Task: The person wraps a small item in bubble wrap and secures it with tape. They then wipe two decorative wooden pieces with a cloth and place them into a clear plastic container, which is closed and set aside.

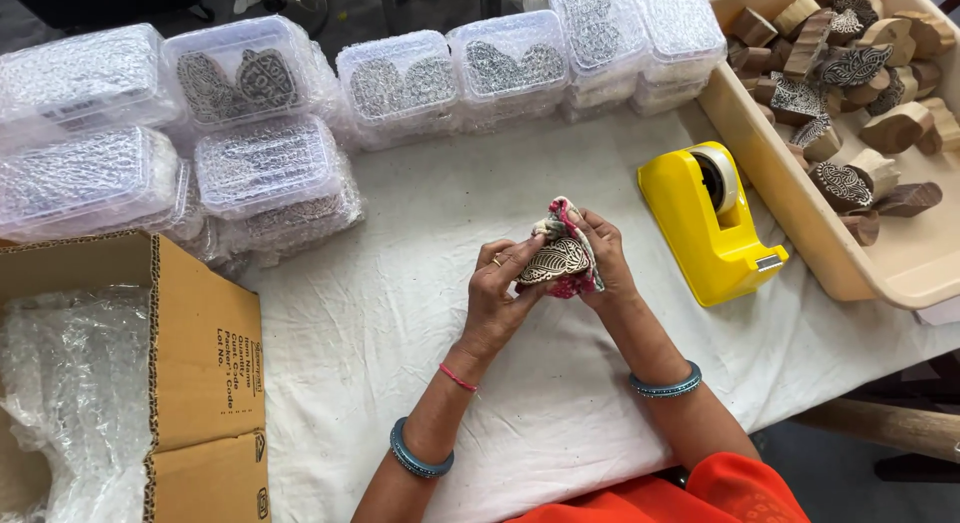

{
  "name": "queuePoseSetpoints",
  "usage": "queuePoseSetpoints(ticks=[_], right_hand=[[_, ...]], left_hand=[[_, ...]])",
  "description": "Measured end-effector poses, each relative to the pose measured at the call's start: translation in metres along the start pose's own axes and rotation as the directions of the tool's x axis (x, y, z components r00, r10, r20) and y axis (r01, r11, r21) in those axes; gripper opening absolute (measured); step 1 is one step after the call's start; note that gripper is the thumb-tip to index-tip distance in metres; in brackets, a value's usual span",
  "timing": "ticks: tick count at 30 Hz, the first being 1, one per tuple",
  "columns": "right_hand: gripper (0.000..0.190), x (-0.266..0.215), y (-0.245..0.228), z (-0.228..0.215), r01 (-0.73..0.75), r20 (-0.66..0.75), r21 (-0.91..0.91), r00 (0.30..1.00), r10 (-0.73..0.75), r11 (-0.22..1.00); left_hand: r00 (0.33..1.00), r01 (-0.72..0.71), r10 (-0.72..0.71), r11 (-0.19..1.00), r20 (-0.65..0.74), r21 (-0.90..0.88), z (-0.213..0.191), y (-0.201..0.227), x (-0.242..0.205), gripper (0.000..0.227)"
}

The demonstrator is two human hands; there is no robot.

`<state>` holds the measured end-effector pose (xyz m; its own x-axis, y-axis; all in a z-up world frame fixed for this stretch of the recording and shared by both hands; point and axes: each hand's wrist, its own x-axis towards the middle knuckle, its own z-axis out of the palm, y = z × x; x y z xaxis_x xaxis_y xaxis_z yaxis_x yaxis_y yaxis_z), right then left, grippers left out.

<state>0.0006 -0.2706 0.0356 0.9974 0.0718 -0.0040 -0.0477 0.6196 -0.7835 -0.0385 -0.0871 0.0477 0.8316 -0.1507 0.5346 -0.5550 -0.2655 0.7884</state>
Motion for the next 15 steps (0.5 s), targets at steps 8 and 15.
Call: queuePoseSetpoints(ticks=[8, 15], right_hand=[[0.028, -0.014, 0.004, 0.026, -0.118, 0.024, -0.092, 0.992, 0.12, 0.989], [0.03, -0.02, 0.024, 0.031, 0.173, -0.003, -0.44, 0.981, -0.193, 0.881]], left_hand=[[0.933, 0.357, -0.358, 0.934, -0.032, -0.032, -0.016, -0.008, 0.009, 0.084], [0.85, 0.426, -0.469, 0.346, 0.24, -0.836, 0.011, -0.042, -0.01, 0.102]])
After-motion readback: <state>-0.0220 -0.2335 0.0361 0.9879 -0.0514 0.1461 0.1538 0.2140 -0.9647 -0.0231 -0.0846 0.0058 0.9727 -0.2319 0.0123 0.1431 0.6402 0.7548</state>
